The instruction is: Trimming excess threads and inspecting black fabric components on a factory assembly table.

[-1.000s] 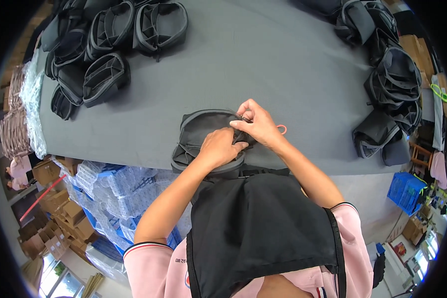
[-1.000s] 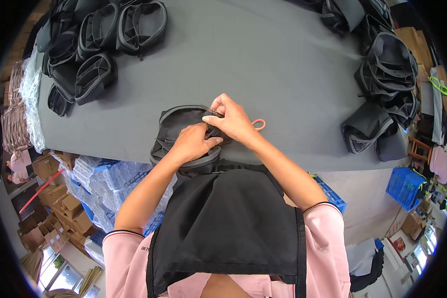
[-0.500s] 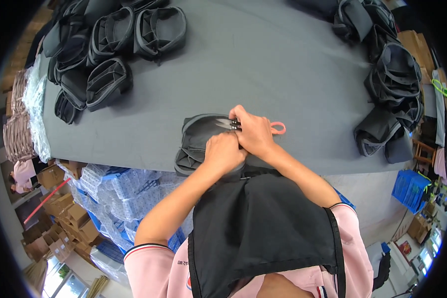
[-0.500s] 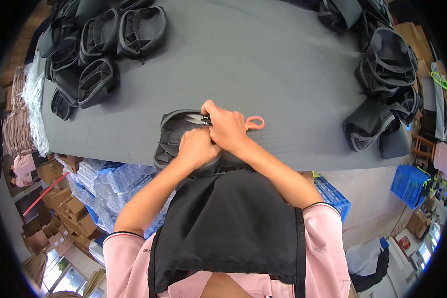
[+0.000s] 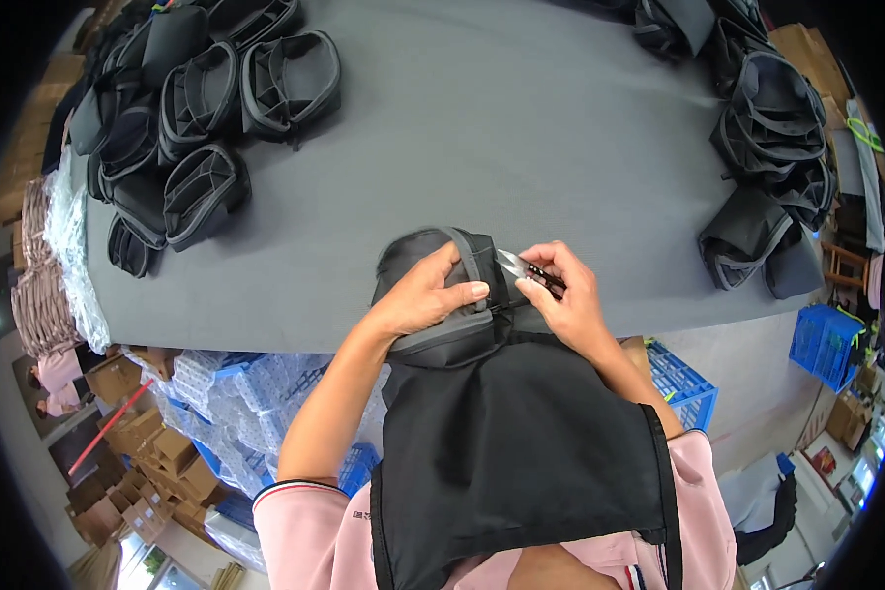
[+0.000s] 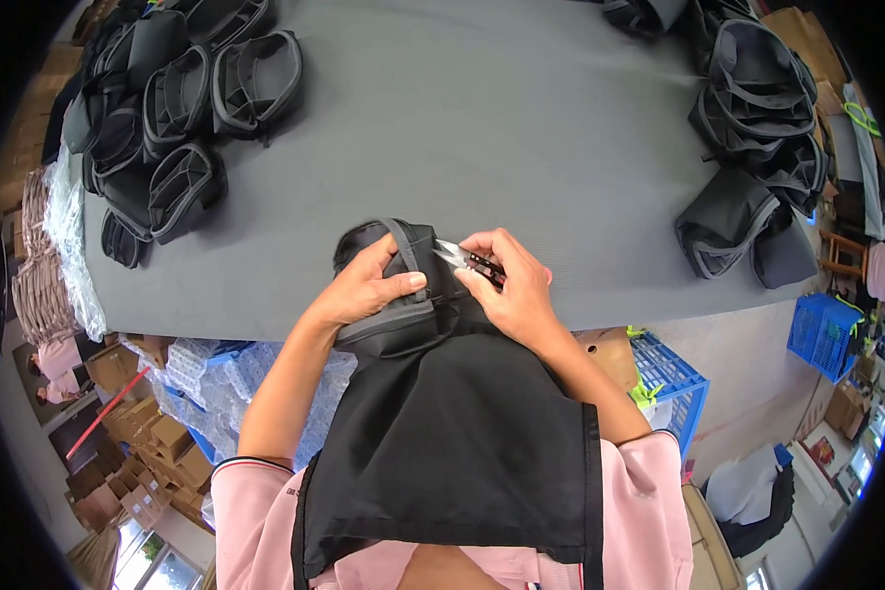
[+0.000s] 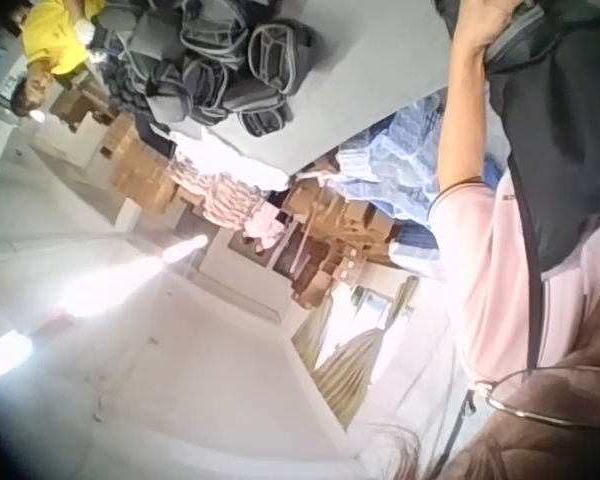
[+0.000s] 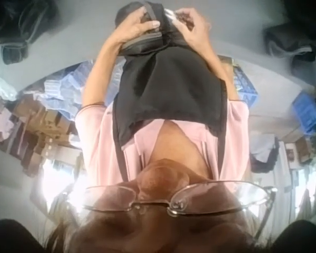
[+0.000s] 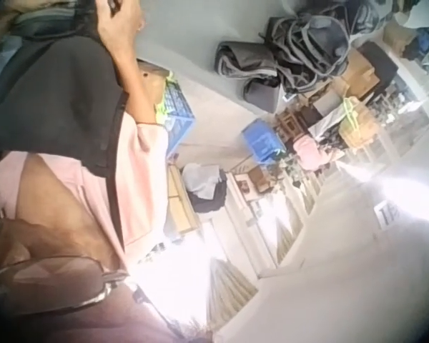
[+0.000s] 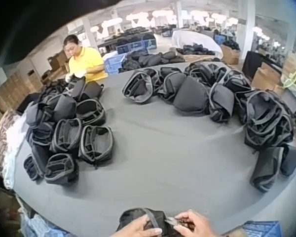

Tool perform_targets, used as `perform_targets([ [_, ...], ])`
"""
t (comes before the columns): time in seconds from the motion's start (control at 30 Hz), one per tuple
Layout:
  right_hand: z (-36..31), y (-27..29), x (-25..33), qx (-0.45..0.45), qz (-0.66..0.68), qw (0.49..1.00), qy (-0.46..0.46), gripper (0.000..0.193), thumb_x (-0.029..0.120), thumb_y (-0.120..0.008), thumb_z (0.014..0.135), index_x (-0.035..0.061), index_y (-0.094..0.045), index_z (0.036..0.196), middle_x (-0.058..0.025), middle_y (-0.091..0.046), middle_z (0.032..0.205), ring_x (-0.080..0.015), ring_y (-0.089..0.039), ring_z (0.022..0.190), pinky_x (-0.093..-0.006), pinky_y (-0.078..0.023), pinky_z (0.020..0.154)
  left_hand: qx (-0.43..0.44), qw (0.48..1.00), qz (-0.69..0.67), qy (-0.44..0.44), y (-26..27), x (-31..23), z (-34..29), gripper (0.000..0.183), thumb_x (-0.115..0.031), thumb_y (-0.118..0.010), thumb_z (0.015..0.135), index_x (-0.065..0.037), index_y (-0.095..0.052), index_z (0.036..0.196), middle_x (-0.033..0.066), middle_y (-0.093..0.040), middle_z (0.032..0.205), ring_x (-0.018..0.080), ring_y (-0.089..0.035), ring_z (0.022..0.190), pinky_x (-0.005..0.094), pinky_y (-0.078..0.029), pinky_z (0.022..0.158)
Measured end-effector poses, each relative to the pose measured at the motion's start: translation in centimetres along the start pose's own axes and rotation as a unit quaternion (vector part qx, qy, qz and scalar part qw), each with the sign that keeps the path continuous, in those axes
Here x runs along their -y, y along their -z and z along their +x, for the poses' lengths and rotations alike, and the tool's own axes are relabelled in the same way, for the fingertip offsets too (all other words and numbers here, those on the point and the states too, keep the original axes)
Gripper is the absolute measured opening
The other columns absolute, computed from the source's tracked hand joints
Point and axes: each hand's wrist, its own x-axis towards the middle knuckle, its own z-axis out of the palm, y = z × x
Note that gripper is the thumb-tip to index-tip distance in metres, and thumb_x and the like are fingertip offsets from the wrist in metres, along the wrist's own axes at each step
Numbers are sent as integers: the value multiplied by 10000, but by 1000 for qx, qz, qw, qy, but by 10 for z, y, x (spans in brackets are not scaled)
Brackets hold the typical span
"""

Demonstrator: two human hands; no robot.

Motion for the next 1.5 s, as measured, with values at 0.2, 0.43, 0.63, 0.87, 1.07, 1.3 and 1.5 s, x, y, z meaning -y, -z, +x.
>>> perform_targets([
  [0.2, 13, 7, 13, 59, -69, 988, 126, 210, 64, -678, 734, 37, -615, 933, -50, -555, 822, -168, -550, 667, -273, -439, 593, 0, 999, -27, 41, -3, -5, -6, 447, -172, -679, 811, 34, -502, 1166, 84, -571, 1117, 151, -513, 1041, 292, -402, 908],
  [0.43, 19, 1, 10, 35, -159, 954, 250, 204, 67, -684, 727, 52, -626, 922, -51, -568, 781, -180, -555, 614, -285, -433, 535, -1, 999, -31, 43, -7, -11, -12, 430, -184, -690, 803, 34, -525, 1134, 77, -580, 1081, 142, -522, 1008, 282, -416, 877],
  [0.63, 8, -7, 18, -40, -85, 969, 227, 194, 37, -686, 714, 42, -636, 902, -68, -571, 764, -195, -565, 599, -298, -445, 527, -8, 1000, -13, 2, -7, -3, -13, 477, -204, -704, 793, 51, -514, 1149, 94, -585, 1098, 155, -525, 1032, 293, -415, 894],
  [0.87, -5, 1, 21, -8, -57, 991, 124, 205, 8, -679, 711, 29, -647, 912, -64, -579, 780, -169, -545, 628, -280, -434, 543, -52, 997, -50, 13, -9, -4, -17, 362, -228, -581, 899, 37, -513, 1135, 80, -589, 1067, 144, -533, 1003, 292, -419, 888],
  [1.07, -19, 8, 7, 43, -64, 990, 115, 222, 23, -684, 714, 41, -639, 931, -65, -578, 795, -170, -541, 635, -277, -432, 549, -87, 995, -44, -3, -12, -7, -20, 289, -172, -535, 917, 16, -501, 1134, 66, -574, 1072, 130, -533, 983, 286, -422, 881],
  [1.3, -15, 0, 4, 56, -100, 981, 156, 219, 58, -703, 707, 77, -638, 915, -43, -560, 773, -191, -544, 619, -294, -428, 568, -90, 994, -60, -10, -14, -6, -19, 287, -142, -526, 913, 23, -491, 1145, 76, -577, 1080, 136, -534, 998, 292, -422, 887],
  [1.5, -15, -1, 8, 40, -172, 964, 199, 193, 73, -703, 701, 90, -647, 885, -22, -560, 750, -192, -531, 585, -310, -399, 563, -97, 993, -64, -22, -16, -6, -21, 291, -145, -532, 909, 26, -493, 1142, 77, -576, 1079, 137, -535, 994, 292, -424, 883],
])
